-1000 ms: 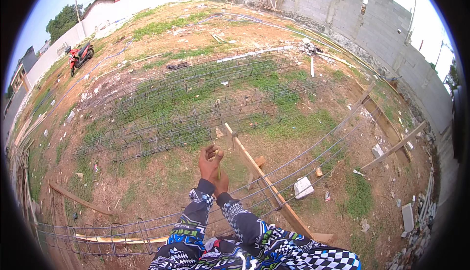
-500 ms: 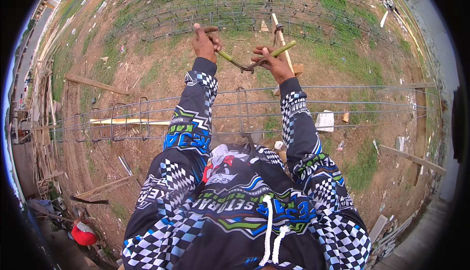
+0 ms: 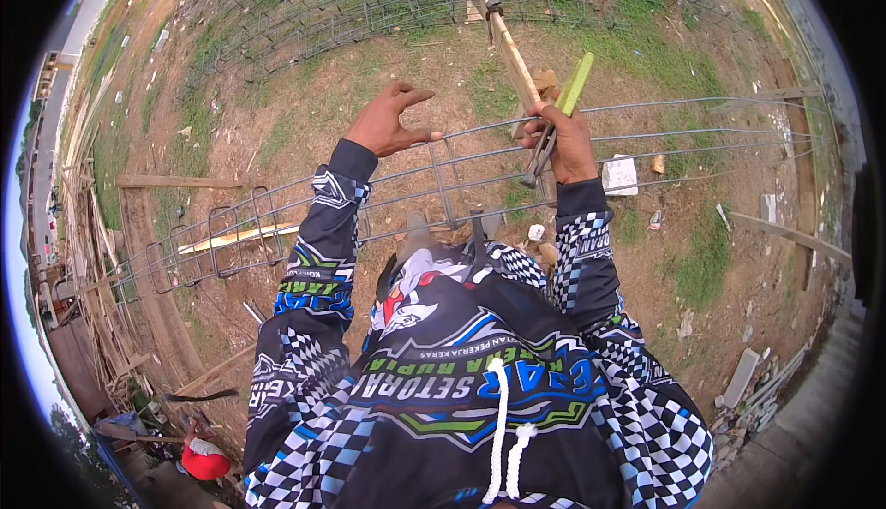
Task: The person assembles a rebar cage by tying intersecting steel bars with wire using pliers. They repeatedly position the bars, wrap wire around intersections, and twist the wire to secure the structure.
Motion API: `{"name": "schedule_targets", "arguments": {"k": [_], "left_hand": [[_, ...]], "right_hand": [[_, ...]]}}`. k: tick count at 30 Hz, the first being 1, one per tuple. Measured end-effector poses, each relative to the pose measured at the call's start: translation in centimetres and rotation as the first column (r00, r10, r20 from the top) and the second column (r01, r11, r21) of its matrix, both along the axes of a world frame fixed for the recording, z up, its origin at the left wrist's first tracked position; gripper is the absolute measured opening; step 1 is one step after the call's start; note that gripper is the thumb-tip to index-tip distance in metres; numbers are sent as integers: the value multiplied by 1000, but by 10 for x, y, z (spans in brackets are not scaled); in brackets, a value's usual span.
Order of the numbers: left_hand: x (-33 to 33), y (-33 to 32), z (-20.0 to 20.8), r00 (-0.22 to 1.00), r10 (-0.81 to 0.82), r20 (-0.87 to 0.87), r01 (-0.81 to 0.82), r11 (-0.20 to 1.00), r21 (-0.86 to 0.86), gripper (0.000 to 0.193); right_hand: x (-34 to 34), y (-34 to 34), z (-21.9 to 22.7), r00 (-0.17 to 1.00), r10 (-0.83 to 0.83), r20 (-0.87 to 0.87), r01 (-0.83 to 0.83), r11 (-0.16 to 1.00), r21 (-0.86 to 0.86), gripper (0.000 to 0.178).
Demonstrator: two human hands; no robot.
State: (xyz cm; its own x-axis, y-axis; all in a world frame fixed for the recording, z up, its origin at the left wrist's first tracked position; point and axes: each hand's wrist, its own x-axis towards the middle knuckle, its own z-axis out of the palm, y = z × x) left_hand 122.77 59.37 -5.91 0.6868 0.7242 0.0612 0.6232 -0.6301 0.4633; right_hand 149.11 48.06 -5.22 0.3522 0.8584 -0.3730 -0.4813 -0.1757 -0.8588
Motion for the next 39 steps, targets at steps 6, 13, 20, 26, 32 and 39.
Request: {"name": "schedule_targets", "arguments": {"k": [6, 13, 20, 26, 32, 39], "left_hand": [[-20, 3, -77, 977, -123, 176, 152, 975, -161, 35], [-3, 36, -115, 972, 214, 101, -122, 817, -563, 23], [-3, 34, -115, 965, -9, 263, 105, 930, -353, 19], [-14, 28, -99, 972, 138, 188, -31, 877, -480, 43], [-100, 37, -81, 788, 394, 472, -445, 896, -5, 68], [-244, -139, -24, 481, 699, 529, -451, 714, -535, 30]], "right_hand": [[44, -160, 5, 852, 289, 435, -108, 912, -395, 60], [72, -230, 54, 73, 922, 380, -9, 381, -924, 74], [57, -226, -8, -378, 916, 133, 326, 266, -907, 59], [31, -192, -41, -269, 956, 122, 318, 207, -925, 49], [15, -185, -33, -297, 891, 344, 333, 434, -837, 66], [-100, -160, -53, 443, 385, 810, -269, 919, -289, 35]]}}
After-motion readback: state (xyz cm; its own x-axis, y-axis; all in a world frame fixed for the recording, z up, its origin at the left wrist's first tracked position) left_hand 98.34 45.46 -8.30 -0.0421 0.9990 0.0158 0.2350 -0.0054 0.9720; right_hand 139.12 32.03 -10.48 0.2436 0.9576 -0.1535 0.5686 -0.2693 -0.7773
